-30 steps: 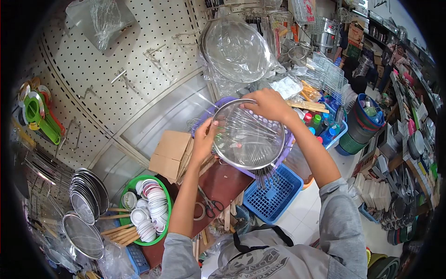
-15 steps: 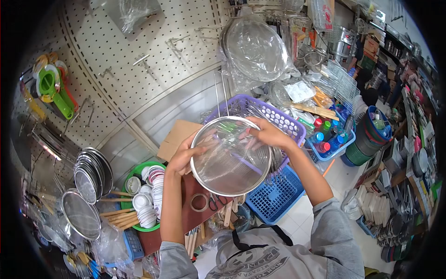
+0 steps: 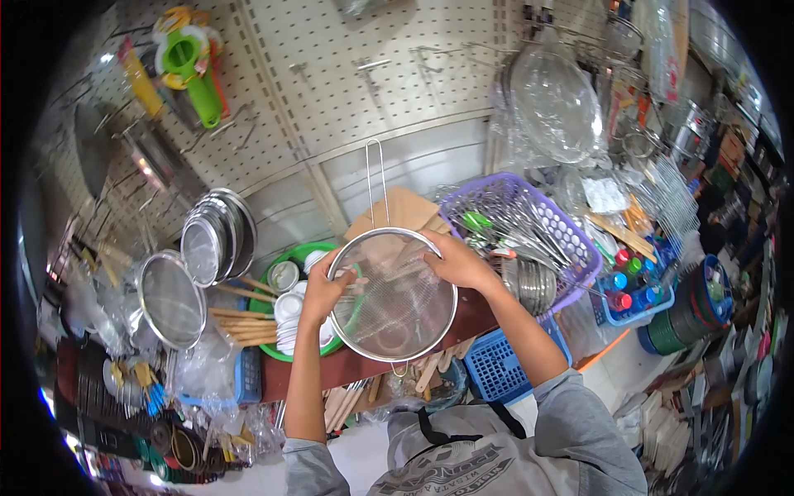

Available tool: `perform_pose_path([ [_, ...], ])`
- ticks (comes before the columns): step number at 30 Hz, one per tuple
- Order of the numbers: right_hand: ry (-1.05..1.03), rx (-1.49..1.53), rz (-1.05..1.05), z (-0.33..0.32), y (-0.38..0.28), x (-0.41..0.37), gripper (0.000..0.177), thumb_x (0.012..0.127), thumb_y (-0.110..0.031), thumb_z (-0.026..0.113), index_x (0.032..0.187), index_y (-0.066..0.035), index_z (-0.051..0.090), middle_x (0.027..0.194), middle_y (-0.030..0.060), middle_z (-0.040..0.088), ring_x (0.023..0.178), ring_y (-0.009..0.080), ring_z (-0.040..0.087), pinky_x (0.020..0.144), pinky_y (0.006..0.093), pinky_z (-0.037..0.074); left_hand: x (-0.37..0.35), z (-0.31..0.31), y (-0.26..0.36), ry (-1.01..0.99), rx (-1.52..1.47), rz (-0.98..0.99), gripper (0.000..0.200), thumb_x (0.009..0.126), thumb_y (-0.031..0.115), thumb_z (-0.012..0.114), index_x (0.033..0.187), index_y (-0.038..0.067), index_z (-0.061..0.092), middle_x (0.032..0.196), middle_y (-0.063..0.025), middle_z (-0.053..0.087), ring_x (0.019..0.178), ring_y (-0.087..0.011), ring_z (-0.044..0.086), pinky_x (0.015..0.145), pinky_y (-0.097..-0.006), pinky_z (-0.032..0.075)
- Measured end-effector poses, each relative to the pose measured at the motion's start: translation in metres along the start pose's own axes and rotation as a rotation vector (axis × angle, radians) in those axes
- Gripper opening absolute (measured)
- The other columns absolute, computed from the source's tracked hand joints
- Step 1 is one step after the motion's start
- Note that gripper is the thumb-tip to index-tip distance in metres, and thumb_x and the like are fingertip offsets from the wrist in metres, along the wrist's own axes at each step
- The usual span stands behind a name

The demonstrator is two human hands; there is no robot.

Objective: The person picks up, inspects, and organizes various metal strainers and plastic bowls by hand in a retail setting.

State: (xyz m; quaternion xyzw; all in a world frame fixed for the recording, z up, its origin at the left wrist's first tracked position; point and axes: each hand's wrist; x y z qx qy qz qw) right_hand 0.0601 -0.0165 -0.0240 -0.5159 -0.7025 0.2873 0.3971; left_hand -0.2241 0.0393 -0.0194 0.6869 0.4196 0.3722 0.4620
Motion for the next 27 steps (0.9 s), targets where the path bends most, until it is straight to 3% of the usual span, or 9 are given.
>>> perform_pose_path([
  [1,-0.025,0.014,-0.018,0.012,0.006,0.008,0.044,0.096,-0.008,0.062,0.140,-0.006,0.058,0.109,0.0204,0.074,0.095,0.0306,0.072,0.084,0.0413,0.055,-0.006,-0.005,-0.010,0.067,0.081,0.107,0.041,0.096,-0.004,0.066,0.136,0.002,0.064,0.113,-0.0076,0.073,0.089,-0.0145,0.072,0.071,-0.0290,0.064],
  [2,-0.051,0.028,-0.035,0.023,0.011,0.014,0.045,0.095,-0.007,0.062,0.140,-0.007,0.059,0.110,0.0220,0.075,0.102,0.0352,0.073,0.090,0.0434,0.054,-0.015,-0.013,-0.020,0.107,0.026,0.058,0.040,0.096,-0.003,0.067,0.135,0.001,0.064,0.112,-0.0073,0.073,0.088,-0.0142,0.072,0.071,-0.0293,0.064],
  [6,-0.222,0.187,0.104,0.049,-0.026,0.021,0.041,0.099,-0.006,0.061,0.140,-0.005,0.059,0.108,0.0165,0.077,0.086,0.0254,0.076,0.081,0.0393,0.057,-0.050,-0.037,-0.035,0.264,-0.041,0.003,0.035,0.095,0.000,0.071,0.129,-0.001,0.069,0.108,-0.0056,0.074,0.086,-0.0117,0.070,0.070,-0.0286,0.062],
  [11,-0.261,0.183,-0.213,0.109,-0.019,0.042,0.038,0.100,-0.008,0.062,0.138,-0.003,0.059,0.103,0.0151,0.077,0.073,0.0219,0.074,0.073,0.0378,0.058,-0.099,-0.076,-0.065,0.464,-0.010,0.006,0.029,0.095,0.003,0.073,0.124,-0.001,0.073,0.105,-0.0048,0.075,0.087,-0.0101,0.069,0.072,-0.0267,0.060],
  [14,-0.289,0.252,-0.286,0.136,-0.039,0.050,0.038,0.099,-0.012,0.067,0.135,-0.002,0.062,0.106,0.0163,0.074,0.096,0.0207,0.071,0.087,0.0383,0.054,-0.133,-0.090,-0.044,0.549,-0.082,-0.078,0.027,0.096,0.007,0.074,0.122,-0.002,0.074,0.102,-0.0020,0.075,0.086,-0.0072,0.067,0.076,-0.0261,0.058],
  [17,-0.433,0.248,-0.259,0.161,-0.062,0.063,0.037,0.100,-0.016,0.070,0.133,-0.001,0.064,0.108,0.0146,0.075,0.101,0.0187,0.072,0.089,0.0361,0.055,-0.164,-0.108,-0.039,0.611,0.063,-0.126,0.024,0.098,0.009,0.073,0.119,-0.002,0.076,0.097,0.0000,0.076,0.085,-0.0057,0.066,0.078,-0.0252,0.055],
  [21,-0.512,0.430,-0.384,0.198,-0.097,0.074,0.036,0.103,-0.023,0.070,0.131,-0.002,0.066,0.112,0.0096,0.076,0.103,0.0159,0.073,0.092,0.0320,0.057,-0.202,-0.120,-0.033,0.733,0.207,-0.159,0.021,0.099,0.011,0.072,0.116,-0.001,0.077,0.093,0.0004,0.076,0.084,-0.0060,0.066,0.078,-0.0252,0.054],
  [24,-0.515,0.484,-0.348,0.228,-0.121,0.082,0.037,0.101,-0.025,0.071,0.129,-0.002,0.067,0.106,0.0134,0.078,0.099,0.0218,0.076,0.091,0.0336,0.058,-0.225,-0.128,-0.025,0.780,0.166,-0.167,0.022,0.100,0.013,0.072,0.117,-0.001,0.077,0.094,-0.0020,0.077,0.086,-0.0075,0.067,0.078,-0.0263,0.054],
  [27,-0.534,0.691,-0.347,0.256,-0.148,0.089,0.034,0.103,-0.025,0.069,0.128,-0.002,0.068,0.105,0.0140,0.078,0.098,0.0158,0.075,0.086,0.0291,0.059,-0.248,-0.138,-0.026,0.800,0.130,-0.196,0.024,0.101,0.014,0.071,0.118,-0.001,0.076,0.097,-0.0034,0.077,0.089,-0.0082,0.068,0.079,-0.0267,0.055],
])
Point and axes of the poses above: each hand's wrist, its own x-axis towards the middle knuckle, its own z-axis out of the palm, y = z × x
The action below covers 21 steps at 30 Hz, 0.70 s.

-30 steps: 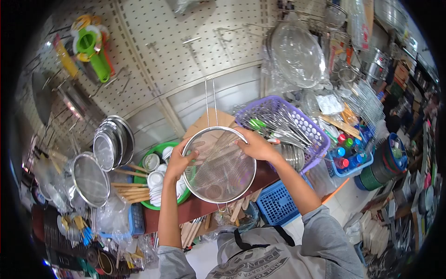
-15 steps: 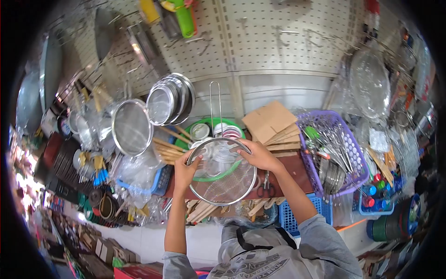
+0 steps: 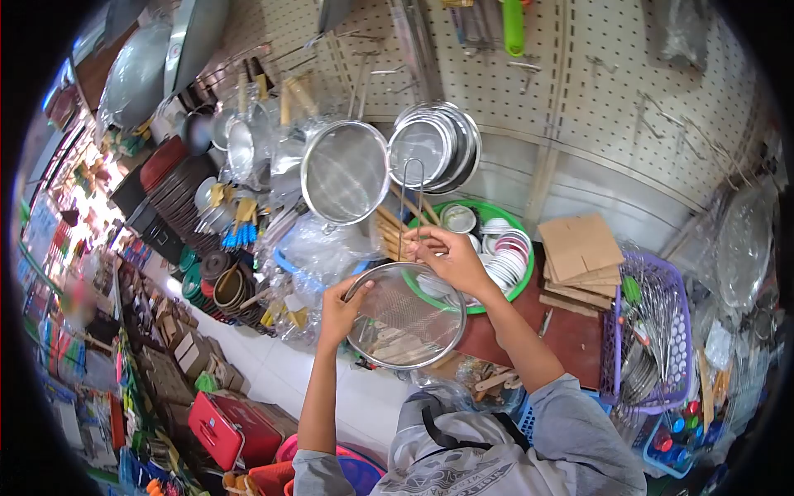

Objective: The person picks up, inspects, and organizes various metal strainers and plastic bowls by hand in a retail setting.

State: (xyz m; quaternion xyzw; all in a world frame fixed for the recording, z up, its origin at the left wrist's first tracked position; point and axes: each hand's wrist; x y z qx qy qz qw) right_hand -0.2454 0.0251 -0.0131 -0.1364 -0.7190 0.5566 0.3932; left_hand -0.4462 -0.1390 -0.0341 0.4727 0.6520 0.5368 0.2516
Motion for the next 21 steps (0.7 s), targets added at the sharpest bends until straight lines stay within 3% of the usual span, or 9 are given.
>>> perform_pose_path([
  [1,-0.004,0.080,0.023,0.009,-0.002,0.008,0.033,0.104,-0.025,0.068,0.128,-0.003,0.068,0.104,0.0142,0.078,0.097,0.0146,0.075,0.085,0.0281,0.060,-0.001,-0.007,-0.007,-0.001,0.003,0.003,0.024,0.101,0.014,0.071,0.120,-0.001,0.075,0.099,-0.0038,0.077,0.090,-0.0085,0.068,0.080,-0.0267,0.055],
  [2,0.002,0.216,0.009,0.018,0.008,0.017,0.033,0.105,-0.027,0.066,0.129,-0.004,0.068,0.102,0.0123,0.078,0.089,0.0122,0.075,0.075,0.0250,0.059,0.001,-0.014,-0.012,-0.004,0.005,0.006,0.025,0.101,0.014,0.071,0.121,-0.001,0.075,0.100,-0.0043,0.077,0.091,-0.0088,0.068,0.080,-0.0267,0.055],
  [5,-0.040,0.254,0.163,0.032,-0.006,0.038,0.034,0.107,-0.029,0.063,0.130,-0.005,0.068,0.100,0.0113,0.079,0.082,0.0111,0.075,0.068,0.0229,0.057,0.008,-0.032,-0.020,-0.089,-0.028,0.044,0.025,0.101,0.014,0.071,0.122,0.000,0.073,0.107,-0.0050,0.076,0.096,-0.0093,0.069,0.083,-0.0274,0.056],
  [6,-0.048,0.204,0.117,0.039,-0.005,0.045,0.037,0.109,-0.030,0.060,0.130,-0.001,0.066,0.099,0.0142,0.078,0.082,0.0160,0.076,0.071,0.0273,0.062,0.011,-0.037,-0.014,-0.102,0.016,0.041,0.025,0.100,0.012,0.071,0.123,0.002,0.072,0.111,-0.0056,0.075,0.101,-0.0114,0.070,0.086,-0.0291,0.056],
  [9,-0.018,0.209,0.123,0.051,-0.009,0.062,0.034,0.108,-0.031,0.061,0.130,-0.006,0.069,0.097,0.0110,0.079,0.079,0.0109,0.075,0.064,0.0215,0.056,0.020,-0.048,0.007,-0.104,0.106,0.059,0.028,0.100,0.014,0.072,0.125,0.002,0.071,0.115,-0.0059,0.074,0.107,-0.0134,0.068,0.094,-0.0302,0.053],
  [13,0.020,0.292,0.033,0.056,-0.020,0.080,0.042,0.106,-0.023,0.064,0.145,-0.008,0.058,0.099,0.0129,0.078,0.082,0.0133,0.076,0.064,0.0233,0.058,0.050,-0.070,0.007,-0.118,0.115,0.122,0.026,0.102,0.012,0.068,0.124,0.000,0.070,0.115,-0.0068,0.074,0.110,-0.0145,0.068,0.095,-0.0329,0.054],
  [14,0.012,0.295,0.006,0.057,-0.023,0.086,0.052,0.105,-0.018,0.066,0.153,-0.010,0.049,0.101,0.0138,0.078,0.082,0.0148,0.076,0.063,0.0248,0.060,0.060,-0.075,0.008,-0.134,0.094,0.169,0.025,0.103,0.012,0.067,0.124,-0.001,0.070,0.114,-0.0075,0.074,0.110,-0.0147,0.068,0.096,-0.0328,0.053],
  [17,0.065,0.236,-0.037,0.062,-0.039,0.102,0.056,0.106,-0.017,0.063,0.156,-0.007,0.040,0.100,0.0162,0.078,0.079,0.0179,0.077,0.060,0.0272,0.062,0.083,-0.086,0.019,-0.187,0.058,0.122,0.024,0.102,0.012,0.067,0.124,0.001,0.071,0.114,-0.0093,0.076,0.105,-0.0164,0.070,0.093,-0.0329,0.054],
  [21,0.117,0.205,-0.068,0.065,-0.050,0.137,0.063,0.103,-0.016,0.068,0.158,-0.007,0.038,0.098,0.0156,0.078,0.074,0.0176,0.076,0.055,0.0276,0.060,0.117,-0.089,0.048,-0.182,0.032,0.345,0.033,0.101,0.012,0.067,0.133,0.004,0.066,0.120,-0.0089,0.074,0.105,-0.0155,0.069,0.092,-0.0328,0.054],
])
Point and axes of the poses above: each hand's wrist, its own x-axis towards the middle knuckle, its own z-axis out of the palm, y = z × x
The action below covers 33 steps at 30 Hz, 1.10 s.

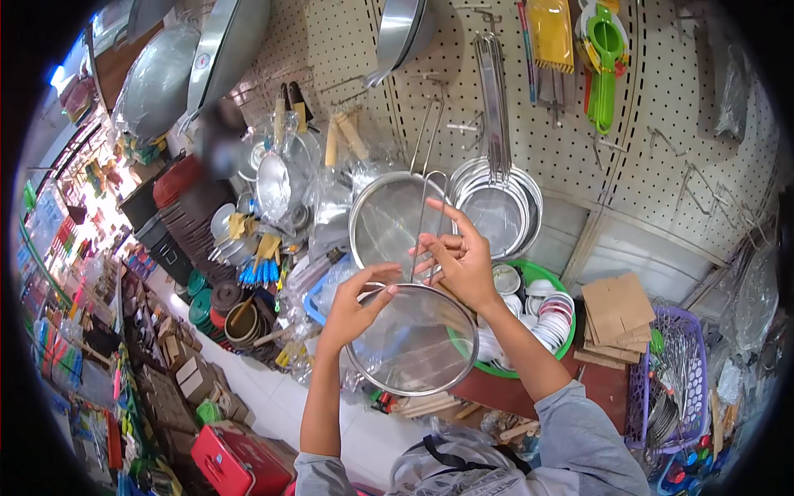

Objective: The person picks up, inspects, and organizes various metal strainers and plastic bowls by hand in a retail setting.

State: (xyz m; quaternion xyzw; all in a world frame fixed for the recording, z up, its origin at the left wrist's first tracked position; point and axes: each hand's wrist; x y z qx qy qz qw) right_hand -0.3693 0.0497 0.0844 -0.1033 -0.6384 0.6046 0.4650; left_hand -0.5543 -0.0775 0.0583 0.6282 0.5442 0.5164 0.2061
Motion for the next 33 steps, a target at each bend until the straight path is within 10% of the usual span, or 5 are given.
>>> perform_pose_path([
  [10,0.185,-0.109,-0.143,0.024,-0.028,0.086,0.066,0.100,-0.014,0.071,0.159,-0.018,0.041,0.091,0.0110,0.078,0.066,0.0147,0.074,0.053,0.0282,0.061,0.160,-0.024,0.027,0.089,-0.161,0.351,0.042,0.104,0.011,0.063,0.145,0.008,0.058,0.126,-0.0086,0.065,0.095,-0.0127,0.067,0.082,-0.0277,0.056],
  [17,0.326,-0.179,-0.204,0.031,-0.029,0.124,0.062,0.102,-0.016,0.070,0.158,-0.019,0.043,0.091,0.0126,0.078,0.063,0.0161,0.073,0.052,0.0295,0.061,0.214,-0.033,0.032,0.062,-0.246,0.424,0.032,0.101,0.013,0.068,0.132,0.002,0.069,0.101,-0.0070,0.074,0.088,-0.0129,0.072,0.079,-0.0281,0.058],
  [33,0.480,-0.309,-0.208,0.015,-0.010,0.159,0.064,0.105,-0.018,0.064,0.161,-0.017,0.033,0.090,0.0121,0.075,0.070,0.0218,0.077,0.055,0.0333,0.064,0.274,-0.027,0.019,0.080,-0.148,0.340,0.025,0.092,0.007,0.069,0.114,-0.003,0.076,0.095,-0.0127,0.078,0.073,-0.0168,0.077,0.068,-0.0296,0.059],
])
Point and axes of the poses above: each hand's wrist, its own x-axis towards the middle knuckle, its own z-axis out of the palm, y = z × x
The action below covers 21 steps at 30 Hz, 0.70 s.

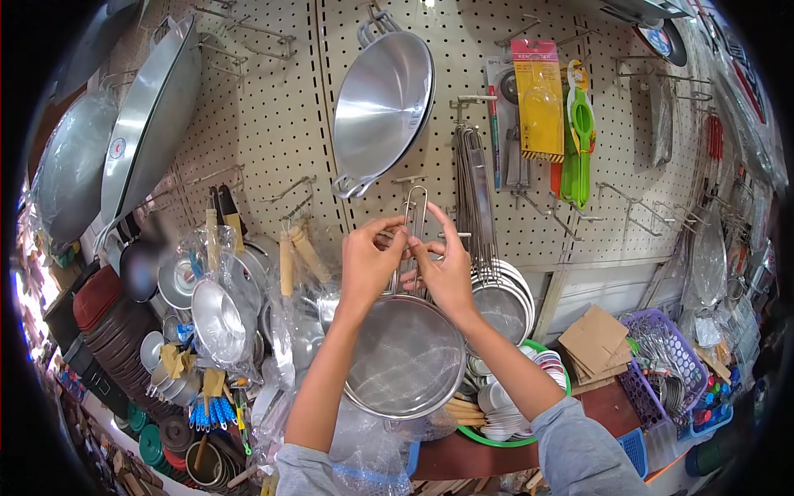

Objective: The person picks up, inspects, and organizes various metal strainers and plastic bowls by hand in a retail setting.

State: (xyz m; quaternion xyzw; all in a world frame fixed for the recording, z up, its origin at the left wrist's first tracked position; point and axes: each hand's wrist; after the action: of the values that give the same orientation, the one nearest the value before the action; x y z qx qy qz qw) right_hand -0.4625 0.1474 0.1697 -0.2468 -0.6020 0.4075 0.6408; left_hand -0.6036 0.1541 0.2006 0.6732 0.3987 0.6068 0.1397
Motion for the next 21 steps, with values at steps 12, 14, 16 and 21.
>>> perform_pose_path([
  [12,-0.029,-0.446,-0.129,-0.003,0.020,0.019,0.061,0.103,-0.004,0.055,0.160,-0.008,0.033,0.100,0.0165,0.071,0.071,0.0284,0.076,0.063,0.0397,0.061,0.017,0.010,-0.033,0.062,0.107,0.051,0.029,0.093,0.011,0.073,0.121,0.000,0.076,0.097,-0.0116,0.076,0.075,-0.0151,0.073,0.068,-0.0280,0.054],
  [14,-0.003,-0.594,-0.194,-0.005,0.023,0.021,0.061,0.101,-0.005,0.058,0.158,-0.004,0.037,0.099,0.0182,0.070,0.072,0.0328,0.074,0.066,0.0439,0.059,0.018,0.012,-0.038,0.059,0.090,0.048,0.029,0.093,0.010,0.074,0.120,0.001,0.077,0.098,-0.0108,0.076,0.073,-0.0143,0.072,0.067,-0.0277,0.053],
  [16,0.039,-0.792,-0.312,-0.009,0.029,0.023,0.061,0.098,-0.007,0.063,0.155,-0.002,0.042,0.098,0.0198,0.070,0.074,0.0378,0.072,0.069,0.0480,0.057,0.019,0.012,-0.041,0.058,0.096,0.052,0.029,0.093,0.010,0.074,0.121,0.001,0.077,0.097,-0.0099,0.075,0.072,-0.0131,0.070,0.068,-0.0270,0.053],
  [21,0.037,-0.805,-0.334,-0.010,0.029,0.023,0.061,0.093,-0.005,0.067,0.150,0.001,0.046,0.095,0.0198,0.068,0.079,0.0417,0.069,0.073,0.0506,0.055,0.019,0.012,-0.051,0.067,0.076,0.060,0.029,0.092,0.008,0.075,0.120,0.003,0.077,0.094,-0.0095,0.074,0.072,-0.0122,0.069,0.068,-0.0265,0.053],
])
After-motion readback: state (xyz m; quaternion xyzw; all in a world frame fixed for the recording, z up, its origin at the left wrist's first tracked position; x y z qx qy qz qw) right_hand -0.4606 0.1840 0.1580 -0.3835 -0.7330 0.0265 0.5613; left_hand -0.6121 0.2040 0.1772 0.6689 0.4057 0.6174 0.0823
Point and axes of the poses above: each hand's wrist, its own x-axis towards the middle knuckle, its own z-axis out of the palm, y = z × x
